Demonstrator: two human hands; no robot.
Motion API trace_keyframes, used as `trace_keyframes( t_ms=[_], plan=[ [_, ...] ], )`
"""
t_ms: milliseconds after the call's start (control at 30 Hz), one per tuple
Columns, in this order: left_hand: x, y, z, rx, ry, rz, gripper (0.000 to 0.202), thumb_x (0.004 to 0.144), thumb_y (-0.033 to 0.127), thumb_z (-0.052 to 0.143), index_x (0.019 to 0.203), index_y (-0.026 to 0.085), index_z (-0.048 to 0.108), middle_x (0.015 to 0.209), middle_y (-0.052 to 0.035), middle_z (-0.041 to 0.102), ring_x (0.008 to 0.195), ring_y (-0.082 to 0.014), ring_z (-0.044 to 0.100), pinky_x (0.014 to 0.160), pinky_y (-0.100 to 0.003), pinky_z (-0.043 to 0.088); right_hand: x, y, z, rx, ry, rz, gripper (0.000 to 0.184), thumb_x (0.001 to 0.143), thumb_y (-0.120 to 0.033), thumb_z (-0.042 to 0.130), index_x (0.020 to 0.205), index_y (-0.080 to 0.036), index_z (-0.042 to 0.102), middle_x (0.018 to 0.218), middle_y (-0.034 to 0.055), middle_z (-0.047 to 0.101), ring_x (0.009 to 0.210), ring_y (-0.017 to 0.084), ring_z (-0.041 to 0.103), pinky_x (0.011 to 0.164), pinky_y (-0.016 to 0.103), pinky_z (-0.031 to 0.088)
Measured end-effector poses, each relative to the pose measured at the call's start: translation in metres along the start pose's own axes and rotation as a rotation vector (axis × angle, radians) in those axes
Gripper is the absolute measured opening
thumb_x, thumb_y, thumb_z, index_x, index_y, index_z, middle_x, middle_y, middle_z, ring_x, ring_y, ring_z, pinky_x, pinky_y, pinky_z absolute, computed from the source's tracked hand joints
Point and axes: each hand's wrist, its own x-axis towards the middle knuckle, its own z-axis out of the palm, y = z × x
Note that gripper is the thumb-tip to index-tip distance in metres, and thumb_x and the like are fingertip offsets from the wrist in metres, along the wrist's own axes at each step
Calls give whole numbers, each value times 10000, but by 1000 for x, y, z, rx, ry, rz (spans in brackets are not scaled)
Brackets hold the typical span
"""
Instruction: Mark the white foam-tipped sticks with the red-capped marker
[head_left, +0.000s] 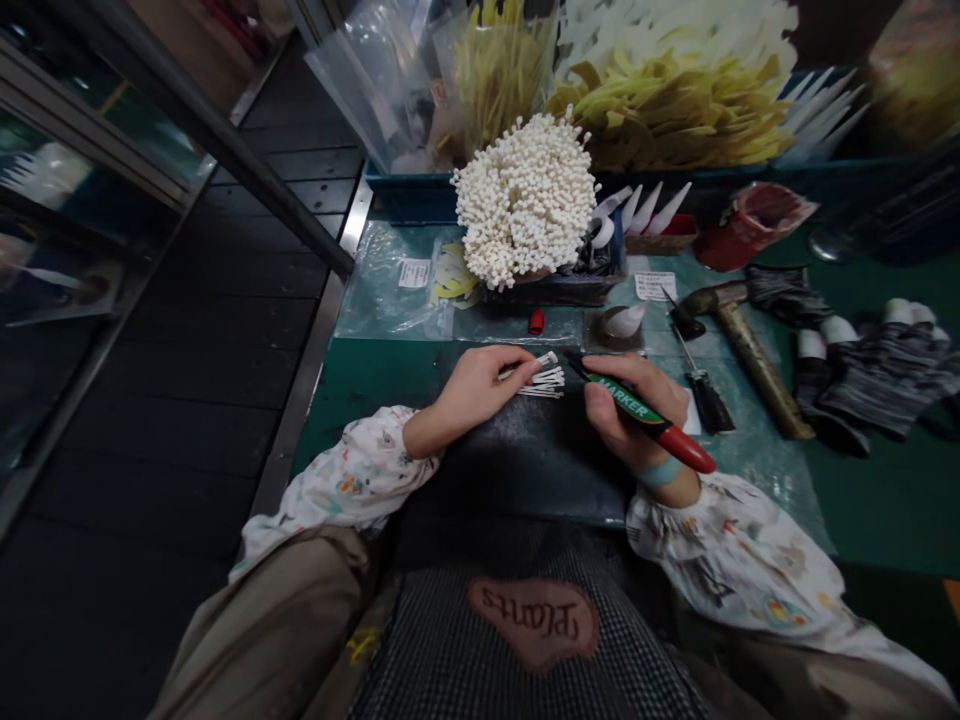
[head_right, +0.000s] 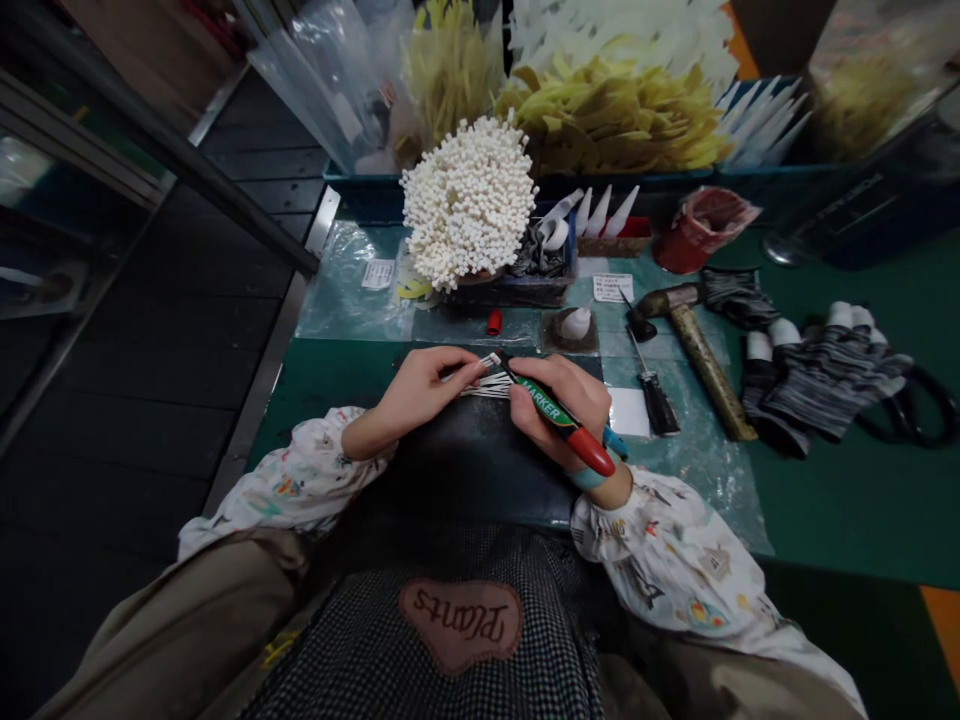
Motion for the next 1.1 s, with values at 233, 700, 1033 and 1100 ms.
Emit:
trace_keyframes(
  t_ms=[233,700,1033,1100],
  plan=[
    [-4,-15,12,584,-59,205,347,1049,358,519,1261,154,703,1143,-103,763,1036,-240,712,897,-349,560,4,1,-1,-9,73,76,163,928,-229,645,1082,-222,699,884,17,740,768,162,696,712,295,561],
    [42,-35,-45,95,195,-198,102,884,231,735,941,165,788,911,-56,773,838,-208,685,818,-314,506,4,-2,-2,5,59,48,148,928,-226,628,1060,-221,696,857,17,738,736,169,705,661,287,571],
    [142,-62,-92,-686,535,-307,376,789,133,768,1157,135,692,1061,-102,744,788,-130,663,705,-226,496,2,-2,2,41,30,-33,151,925,-190,608,1048,-231,685,855,28,754,720,191,738,618,292,598],
    [154,-61,-91,-754,492,-292,350,746,136,802,1089,127,731,992,-98,765,782,-148,671,714,-242,504,2,-1,3,56,27,-29,147,929,-195,606,1045,-232,688,867,30,760,728,195,744,623,295,604]
  ],
)
